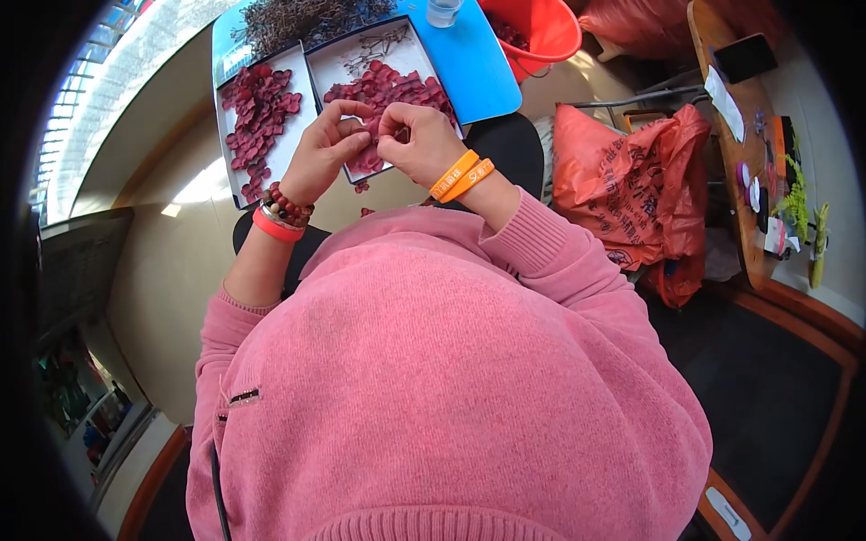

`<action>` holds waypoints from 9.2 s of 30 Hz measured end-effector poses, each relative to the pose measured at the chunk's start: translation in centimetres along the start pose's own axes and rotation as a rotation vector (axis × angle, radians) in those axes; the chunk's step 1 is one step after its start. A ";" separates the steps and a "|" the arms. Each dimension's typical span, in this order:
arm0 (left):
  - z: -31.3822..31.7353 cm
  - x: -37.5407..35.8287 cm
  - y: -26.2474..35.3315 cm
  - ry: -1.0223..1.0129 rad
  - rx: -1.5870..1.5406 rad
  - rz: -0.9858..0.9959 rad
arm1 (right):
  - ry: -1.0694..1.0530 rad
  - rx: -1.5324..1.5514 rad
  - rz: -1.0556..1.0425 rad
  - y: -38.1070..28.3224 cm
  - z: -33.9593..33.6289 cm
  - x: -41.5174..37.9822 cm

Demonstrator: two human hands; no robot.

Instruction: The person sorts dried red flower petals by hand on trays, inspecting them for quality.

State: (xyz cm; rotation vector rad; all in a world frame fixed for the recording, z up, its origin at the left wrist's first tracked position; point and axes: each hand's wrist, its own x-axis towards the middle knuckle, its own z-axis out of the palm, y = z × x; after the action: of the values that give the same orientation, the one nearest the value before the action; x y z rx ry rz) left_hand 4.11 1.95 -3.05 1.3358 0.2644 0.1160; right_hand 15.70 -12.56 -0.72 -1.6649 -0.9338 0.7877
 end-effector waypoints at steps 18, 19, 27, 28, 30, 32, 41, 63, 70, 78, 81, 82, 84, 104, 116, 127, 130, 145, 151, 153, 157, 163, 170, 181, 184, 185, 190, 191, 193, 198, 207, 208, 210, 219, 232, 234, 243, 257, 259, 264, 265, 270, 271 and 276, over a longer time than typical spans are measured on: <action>0.8 -0.7 -1.3 0.231 -0.185 -0.113 | 0.044 0.140 0.155 -1.1 -0.7 -0.4; 0.7 -0.8 -1.1 0.214 -0.159 -0.105 | 0.003 0.157 0.201 -2.1 -0.9 -0.6; 1.4 -0.9 -0.4 0.201 -0.107 -0.039 | 0.066 0.066 0.027 -0.2 0.3 -0.4; 1.4 -0.9 -0.4 0.197 -0.108 -0.030 | 0.085 0.025 0.010 -0.1 0.3 -0.3; 1.5 -0.9 -0.3 0.198 -0.118 -0.017 | 0.125 -0.023 -0.021 -0.2 0.3 -0.3; 1.6 -0.9 -0.2 0.208 -0.137 -0.013 | 0.163 -0.036 -0.048 -0.6 0.5 -0.5; 2.0 -1.0 -0.4 0.222 -0.150 0.013 | 0.217 -0.205 -0.182 -0.8 0.7 -0.8; 4.2 -2.5 0.9 0.391 0.792 0.971 | 0.346 -0.077 -0.365 -1.9 1.7 -2.6; 4.5 -2.7 0.2 0.442 0.406 0.605 | 0.284 0.186 -0.123 -1.3 1.7 -2.1; 2.8 -1.8 -1.6 0.447 -0.007 0.126 | 0.166 0.371 0.286 -0.8 1.4 -1.8; 2.9 -2.2 -1.6 0.553 0.235 0.324 | 0.216 0.276 0.232 -0.9 1.7 -1.3; 3.2 -2.4 -1.3 0.623 0.350 0.446 | 0.218 0.245 0.196 -0.7 1.8 -1.3; 3.5 -3.4 -0.3 0.546 0.477 0.514 | 0.223 0.187 0.124 -0.4 2.0 -1.3; 3.3 -2.1 -2.1 0.274 1.050 0.661 | -0.044 0.486 0.505 2.8 0.7 -2.0; -0.8 5.2 -9.6 0.344 1.418 -0.026 | 0.239 0.141 0.347 5.8 -3.1 -3.0; -0.7 7.2 -10.9 0.510 1.215 -0.095 | 0.241 0.091 0.364 5.8 -2.9 -4.0; -1.3 6.9 -9.5 0.564 0.865 -0.007 | 0.215 0.121 0.385 6.0 -2.4 -3.6; 1.5 -0.7 -1.9 0.548 0.752 0.807 | -0.200 0.826 0.510 -0.2 -3.3 -1.5; 2.0 -2.0 -1.6 0.530 0.788 0.863 | -0.112 0.607 0.298 -1.0 -1.2 -1.5; 2.2 -2.1 -1.2 0.537 0.772 0.843 | -0.063 0.443 0.243 -0.8 -0.8 -1.6; 2.8 -1.9 -0.9 0.522 -0.007 0.319 | -0.018 0.289 0.235 -1.5 -0.4 -1.6; 0.3 -1.3 -1.3 0.140 -0.146 -0.006 | -0.071 0.202 0.265 -2.4 0.3 -1.8; 1.8 -1.6 -1.8 0.333 0.073 0.189 | -0.069 0.268 0.287 -2.7 0.0 -1.6; 2.9 -2.0 -1.6 0.381 0.131 0.260 | 0.154 0.055 0.001 -1.6 1.1 -1.4; 3.2 -2.0 -1.5 0.379 0.117 0.265 | 0.228 -0.031 -0.084 -0.9 1.5 -1.3; 3.3 -2.0 -1.6 0.374 0.095 0.261 | 0.238 -0.041 -0.108 -0.7 1.6 -1.4; 3.6 -2.1 -1.1 0.339 -0.036 0.169 | 0.282 -0.118 -0.223 -0.8 1.8 -1.5; 3.7 -2.2 -0.8 0.330 -0.061 0.162 | 0.288 -0.145 -0.244 -0.9 1.8 -1.5; 3.8 -2.2 -0.8 0.318 -0.086 0.154 | 0.299 -0.199 -0.286 -1.2 1.8 -1.6; 3.8 -2.2 -1.4 0.322 -0.066 0.202 | 0.288 -0.349 -0.452 -0.8 1.8 -1.5; 3.8 -2.2 -1.3 0.375 0.543 0.507 | 0.261 -0.512 -0.617 -0.7 1.9 -1.7; 3.8 -2.3 -1.3 0.366 0.525 0.499 | 0.256 -0.519 -0.622 -0.7 1.9 -1.8; 3.7 -2.3 -1.5 0.351 0.489 0.483 | 0.258 -0.500 -0.623 -0.3 1.9 -1.8; 3.4 -2.8 -0.3 0.417 0.821 0.919 | 0.319 -0.345 -0.631 -1.6 2.0 -2.6; 3.8 -4.4 1.2 0.410 0.958 1.019 | 0.321 -0.386 -0.842 -1.8 1.8 -2.7; 3.7 -4.5 1.5 0.371 0.969 1.023 | 0.329 -0.389 -0.830 -1.9 1.8 -2.9; 3.0 -3.9 0.3 0.326 0.933 1.027 | 0.262 0.009 -0.278 -2.3 2.7 -3.6; 3.5 -4.1 -0.2 0.452 0.940 0.978 | 0.131 0.399 0.009 -3.2 2.7 -3.8; 3.5 -4.1 -0.2 0.449 0.930 0.980 | 0.184 0.286 -0.096 -3.0 2.9 -3.7; 4.0 -3.9 -0.3 0.471 0.823 0.969 | 0.267 -0.154 -0.364 -2.9 2.3 -3.6; 4.0 -3.8 -0.2 0.483 0.793 0.963 | 0.280 -0.189 -0.399 -2.7 2.4 -3.5; 4.3 -4.3 0.6 0.418 0.547 0.698 | 0.285 -0.269 -0.477 -2.3 2.5 -3.2; 4.3 -4.4 0.6 0.402 0.495 0.629 | 0.280 -0.295 -0.486 -2.4 2.5 -3.2; 4.3 -3.8 -0.3 0.405 0.530 0.595 | 0.288 -0.388 -0.572 -2.2 2.6 -2.9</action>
State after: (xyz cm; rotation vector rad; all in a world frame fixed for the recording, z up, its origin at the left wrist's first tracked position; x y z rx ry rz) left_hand 1.57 -3.07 -1.95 1.8843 0.2371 0.8722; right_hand 11.66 -13.58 0.90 -1.6475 -1.3219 -0.0226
